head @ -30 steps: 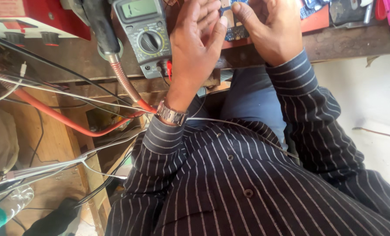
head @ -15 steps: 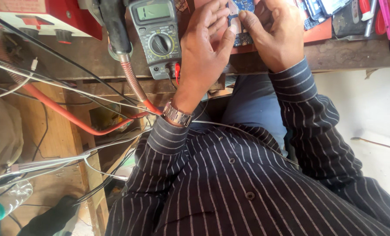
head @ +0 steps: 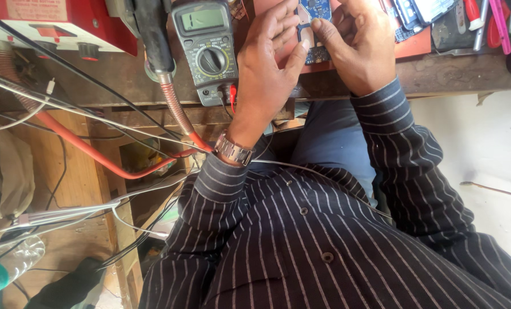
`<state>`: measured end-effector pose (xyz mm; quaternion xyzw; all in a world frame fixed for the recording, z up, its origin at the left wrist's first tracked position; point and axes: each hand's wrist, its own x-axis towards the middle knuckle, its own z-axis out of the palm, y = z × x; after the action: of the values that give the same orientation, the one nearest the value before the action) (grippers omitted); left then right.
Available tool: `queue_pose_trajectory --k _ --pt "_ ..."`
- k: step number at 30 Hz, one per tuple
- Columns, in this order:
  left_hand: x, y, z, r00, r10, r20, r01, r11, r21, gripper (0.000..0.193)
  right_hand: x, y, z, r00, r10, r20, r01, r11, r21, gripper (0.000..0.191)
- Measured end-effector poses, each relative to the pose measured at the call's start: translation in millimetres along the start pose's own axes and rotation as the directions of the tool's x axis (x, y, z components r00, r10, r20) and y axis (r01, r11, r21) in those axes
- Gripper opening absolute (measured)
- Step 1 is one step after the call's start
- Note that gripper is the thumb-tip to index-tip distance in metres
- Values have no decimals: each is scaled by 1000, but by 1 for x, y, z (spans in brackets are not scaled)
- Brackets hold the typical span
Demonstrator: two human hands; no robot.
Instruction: The person handles a mobile phone motherboard and a phone casing, then assembles them. They power on the device and navigate the screen to verify functionality.
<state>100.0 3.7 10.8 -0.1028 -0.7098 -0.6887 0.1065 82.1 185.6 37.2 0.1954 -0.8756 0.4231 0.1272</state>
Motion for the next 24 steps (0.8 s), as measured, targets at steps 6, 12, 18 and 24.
queue_pose_trajectory --k 6,12,18,24 --pt "0 -4 -1 1000 16 6 -16 1000 0 47 1 0 1 1000 9 4 -9 1000 -25 27" --pt "-1 0 1 1000 1 -3 0 999 50 50 3 -5 0 995 93 26 -94 995 39 32" --pt "-2 5 1 1000 13 2 -13 999 50 49 3 -9 -1 987 157 35 -160 981 108 37" --pt "0 8 2 1000 1 -5 0 1000 25 50 3 -11 -1 985 168 35 -171 978 117 40"
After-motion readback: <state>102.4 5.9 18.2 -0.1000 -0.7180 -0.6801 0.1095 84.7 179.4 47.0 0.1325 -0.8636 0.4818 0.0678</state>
